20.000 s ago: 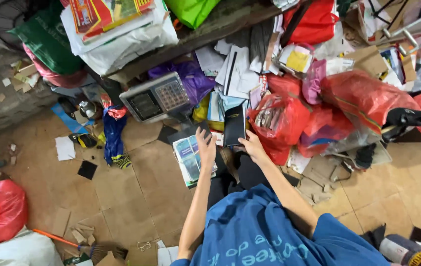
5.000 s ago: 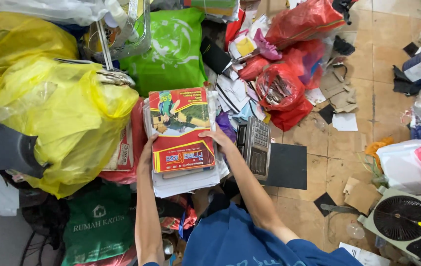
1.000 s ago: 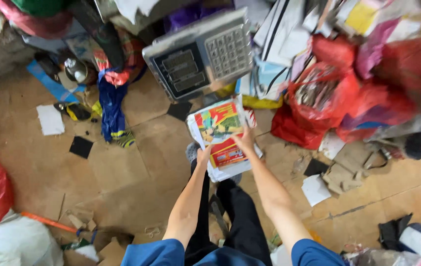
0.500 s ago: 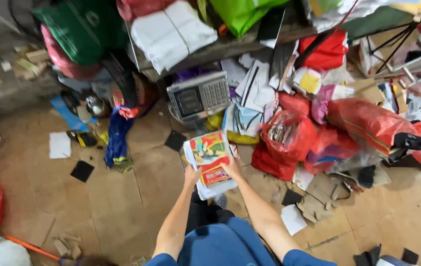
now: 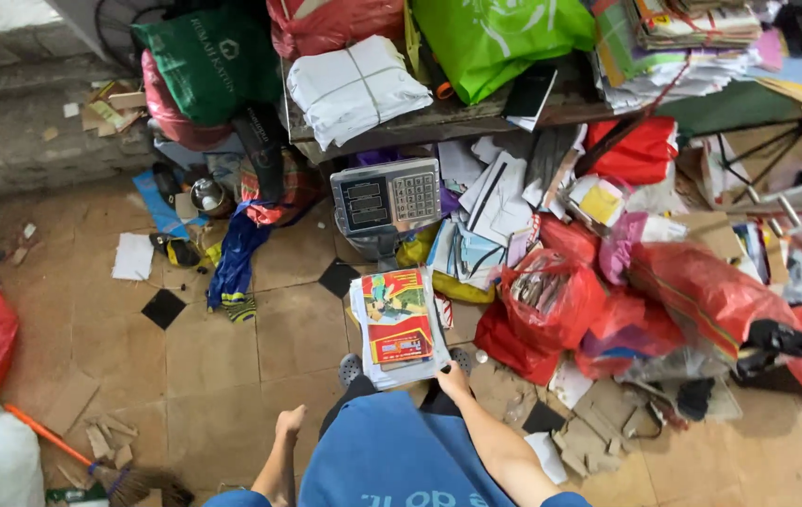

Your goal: Counting and recording stacks of books and documents in a workspace.

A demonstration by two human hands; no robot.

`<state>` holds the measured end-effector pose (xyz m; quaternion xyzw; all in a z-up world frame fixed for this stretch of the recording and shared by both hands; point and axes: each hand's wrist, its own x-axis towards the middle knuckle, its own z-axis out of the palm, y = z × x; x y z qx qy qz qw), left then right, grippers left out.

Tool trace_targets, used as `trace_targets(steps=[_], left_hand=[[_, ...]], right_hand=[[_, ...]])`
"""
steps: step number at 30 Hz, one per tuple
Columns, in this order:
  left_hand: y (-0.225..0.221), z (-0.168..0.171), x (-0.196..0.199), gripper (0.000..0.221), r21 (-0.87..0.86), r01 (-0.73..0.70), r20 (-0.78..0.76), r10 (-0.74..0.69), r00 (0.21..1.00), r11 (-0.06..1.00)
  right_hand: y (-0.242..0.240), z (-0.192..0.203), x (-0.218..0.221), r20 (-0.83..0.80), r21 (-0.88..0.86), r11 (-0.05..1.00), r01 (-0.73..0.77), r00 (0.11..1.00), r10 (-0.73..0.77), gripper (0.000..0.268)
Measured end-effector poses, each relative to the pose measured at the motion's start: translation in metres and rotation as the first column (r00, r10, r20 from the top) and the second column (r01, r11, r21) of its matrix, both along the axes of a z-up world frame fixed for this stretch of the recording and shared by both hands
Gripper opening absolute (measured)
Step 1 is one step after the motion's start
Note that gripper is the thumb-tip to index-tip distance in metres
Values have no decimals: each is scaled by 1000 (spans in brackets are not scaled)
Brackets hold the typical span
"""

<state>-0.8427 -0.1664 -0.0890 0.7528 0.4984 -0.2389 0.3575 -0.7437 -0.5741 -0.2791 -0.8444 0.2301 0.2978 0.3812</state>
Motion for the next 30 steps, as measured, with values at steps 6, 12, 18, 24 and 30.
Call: trace_targets(steps=[6,12,18,24,30], left_hand=[[-73,-22,29,54,32,-41,3,41,999,999],[-143,-53,158,48,170,6,393,-74,916,985],[-171,97,313,34,565,-31,776,-518,361,825],[-143,162,429,33,676,48,701,-661,268,735],[-127,140,452,64,698,516,151,-806,572,497]], right_hand=[[-38,-6,81,77,-68,970,-233,968,238,68],[-29,34,199,547,-18,896,-444,746,381,59],[29,190,297,824,-60,841,-538,448,346,75],[63,284,325,822,-285,772,-569,269,501,73],[81,286,317,583,-384,700,-602,429,690,72]])
